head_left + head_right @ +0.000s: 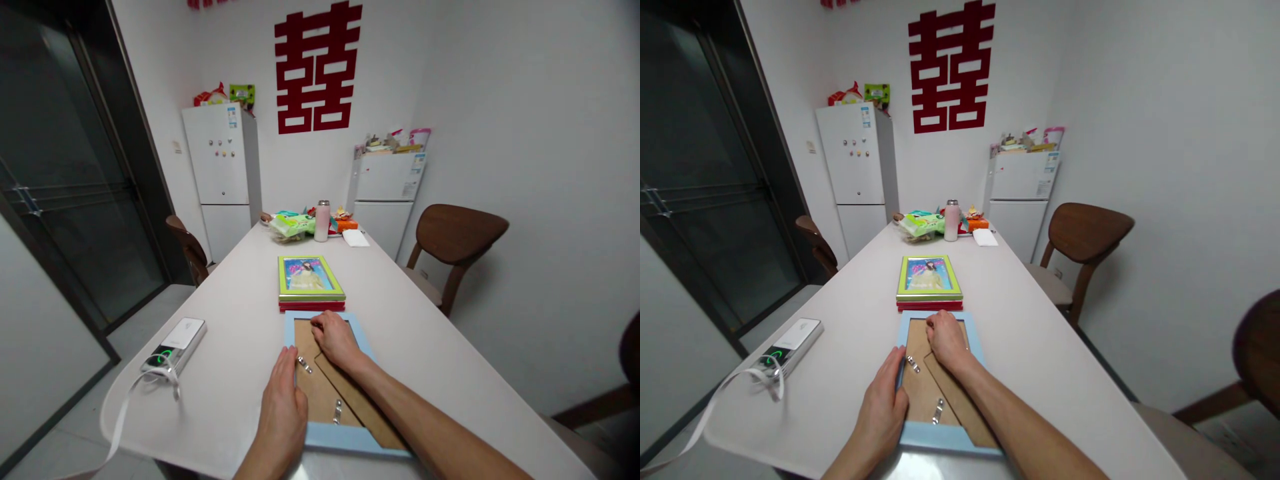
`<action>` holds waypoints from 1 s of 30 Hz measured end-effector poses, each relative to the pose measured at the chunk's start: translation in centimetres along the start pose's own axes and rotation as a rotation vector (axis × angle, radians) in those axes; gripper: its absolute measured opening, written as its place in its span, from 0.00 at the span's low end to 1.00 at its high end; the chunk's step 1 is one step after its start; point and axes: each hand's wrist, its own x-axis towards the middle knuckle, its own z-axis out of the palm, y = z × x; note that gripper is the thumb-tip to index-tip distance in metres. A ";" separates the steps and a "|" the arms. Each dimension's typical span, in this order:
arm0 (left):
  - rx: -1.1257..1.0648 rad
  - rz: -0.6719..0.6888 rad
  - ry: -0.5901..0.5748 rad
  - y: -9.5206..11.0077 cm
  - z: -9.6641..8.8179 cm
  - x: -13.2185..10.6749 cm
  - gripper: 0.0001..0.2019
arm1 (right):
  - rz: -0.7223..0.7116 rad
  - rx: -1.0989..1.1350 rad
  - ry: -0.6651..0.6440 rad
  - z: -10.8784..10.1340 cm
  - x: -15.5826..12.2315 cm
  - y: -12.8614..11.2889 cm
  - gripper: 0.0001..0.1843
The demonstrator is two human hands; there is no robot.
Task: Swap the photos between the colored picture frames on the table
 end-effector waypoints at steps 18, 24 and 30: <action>-0.030 -0.020 0.013 0.5 0.6 0.1 0.29 | -0.313 0.313 -0.278 -5.8 -9.4 0.0 0.07; -0.077 -0.037 0.013 0.4 0.7 0.0 0.29 | -0.135 0.236 -0.157 -5.1 -9.0 0.2 0.17; -0.148 -0.076 0.021 0.5 0.3 0.0 0.26 | 0.012 0.113 -0.148 -5.6 -8.4 0.4 0.19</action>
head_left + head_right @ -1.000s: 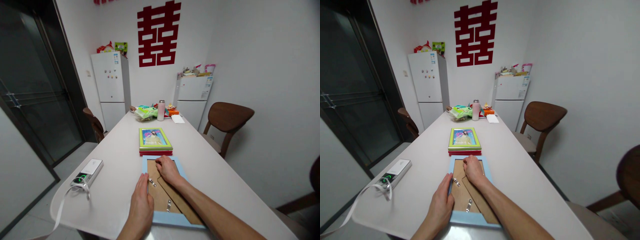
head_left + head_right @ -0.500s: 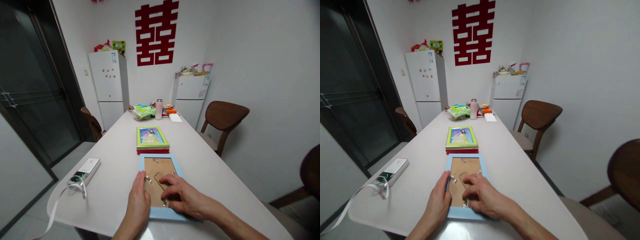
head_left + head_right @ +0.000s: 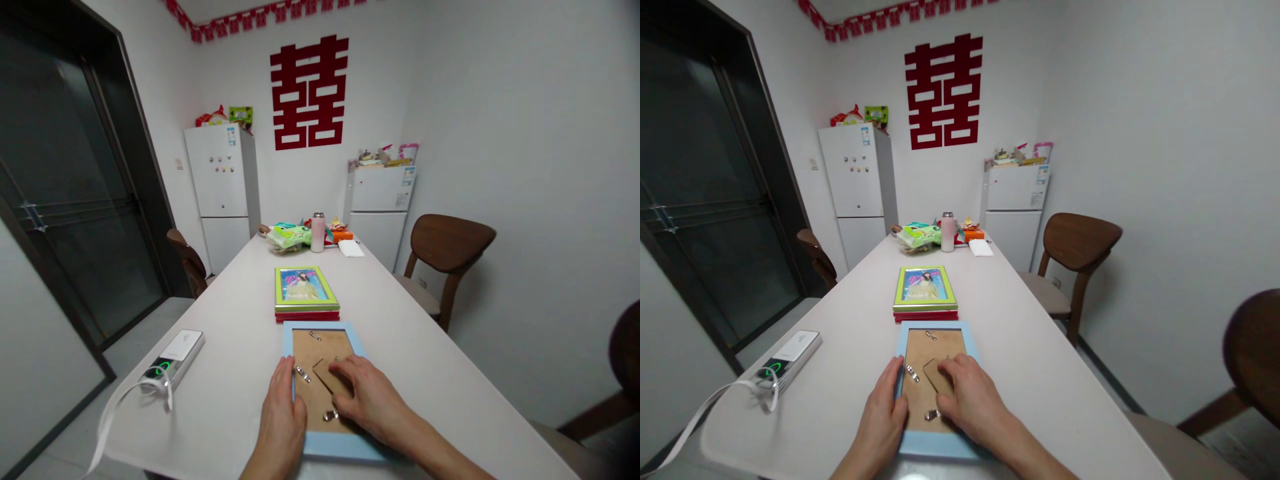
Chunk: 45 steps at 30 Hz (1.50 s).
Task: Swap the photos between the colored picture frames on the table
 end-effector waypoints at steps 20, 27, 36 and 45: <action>-0.512 -0.412 0.047 -4.0 -11.7 1.0 0.17 | 0.247 -0.128 0.113 -0.8 0.9 3.7 0.24; -0.155 -0.340 0.124 -5.1 -11.2 1.6 0.18 | 0.244 -0.092 0.108 0.0 0.8 5.1 0.26; 0.084 -0.015 0.107 -0.6 -6.5 0.7 0.21 | 0.468 1.069 0.008 -2.8 0.4 2.7 0.36; -0.079 0.307 -0.184 8.7 1.3 -0.5 0.34 | 0.422 1.077 0.117 -4.5 0.3 -0.2 0.42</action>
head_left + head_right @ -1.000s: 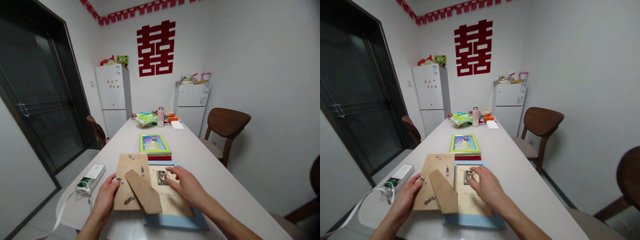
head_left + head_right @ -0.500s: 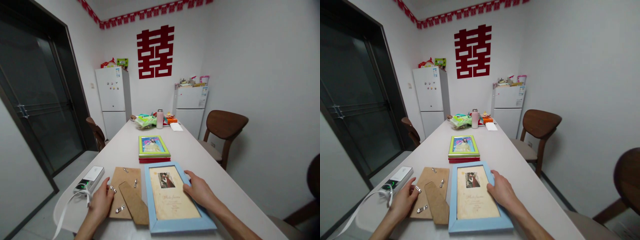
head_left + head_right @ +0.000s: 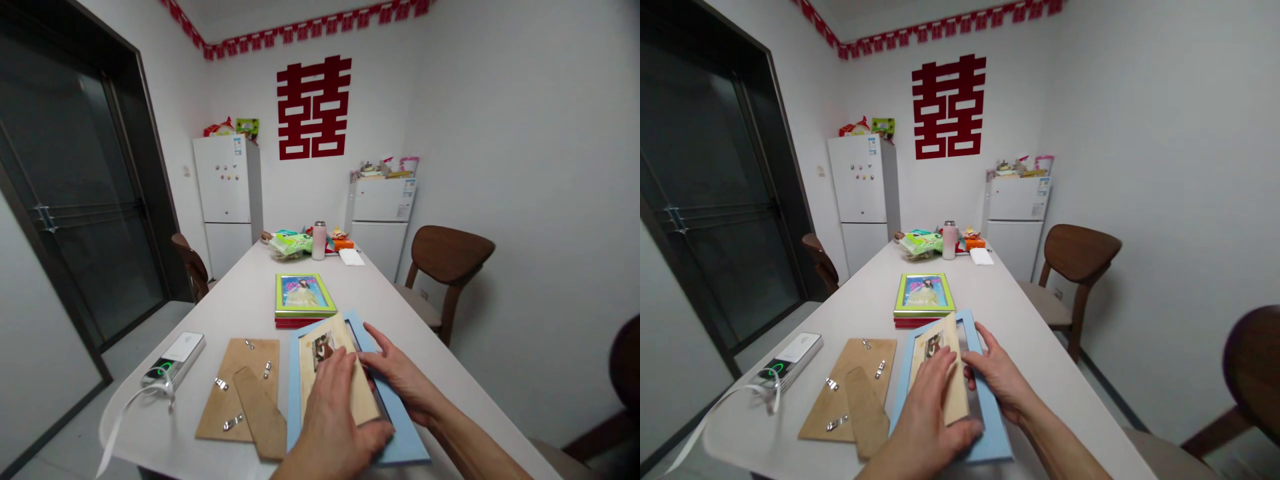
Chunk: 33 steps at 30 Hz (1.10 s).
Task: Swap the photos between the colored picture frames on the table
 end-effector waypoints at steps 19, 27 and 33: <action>0.540 -0.310 0.228 -8.0 -7.1 -5.8 0.16 | -0.222 -1.076 0.189 -3.4 3.4 6.1 0.26; 0.654 -0.254 0.165 -8.0 -7.1 -5.8 0.15 | -0.420 -1.072 0.214 -2.4 2.8 5.2 0.22; 0.565 -0.106 0.070 -7.2 -5.6 -5.2 0.21 | -0.126 -0.401 -0.079 3.4 2.9 4.8 0.30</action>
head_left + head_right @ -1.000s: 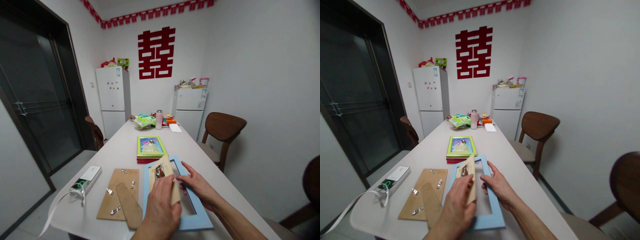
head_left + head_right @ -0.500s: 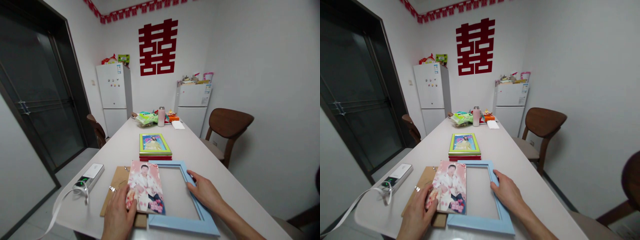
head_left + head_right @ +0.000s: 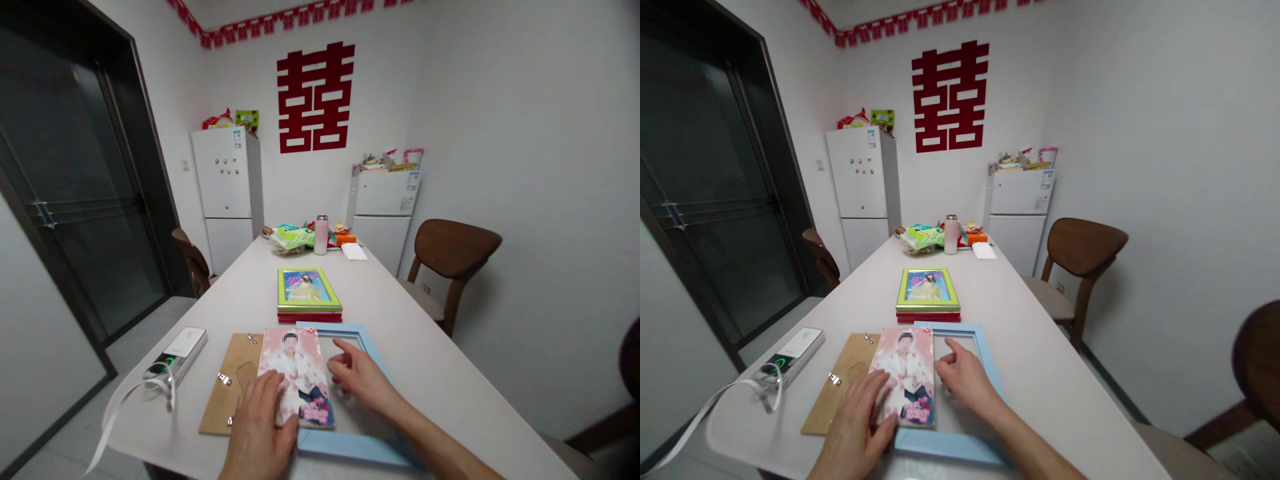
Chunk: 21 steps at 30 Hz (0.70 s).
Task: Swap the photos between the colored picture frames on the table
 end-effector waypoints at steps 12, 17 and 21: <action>-0.574 -0.004 0.287 3.6 0.3 2.5 0.20 | 0.000 0.613 -0.010 0.4 -2.1 -5.1 0.24; -1.234 -0.374 0.251 6.2 0.7 2.9 0.18 | 0.164 0.770 0.031 -0.5 -2.0 -2.3 0.22; -1.411 -0.442 0.186 6.1 1.6 3.0 0.24 | 0.089 0.847 0.063 -2.3 -1.7 -1.0 0.23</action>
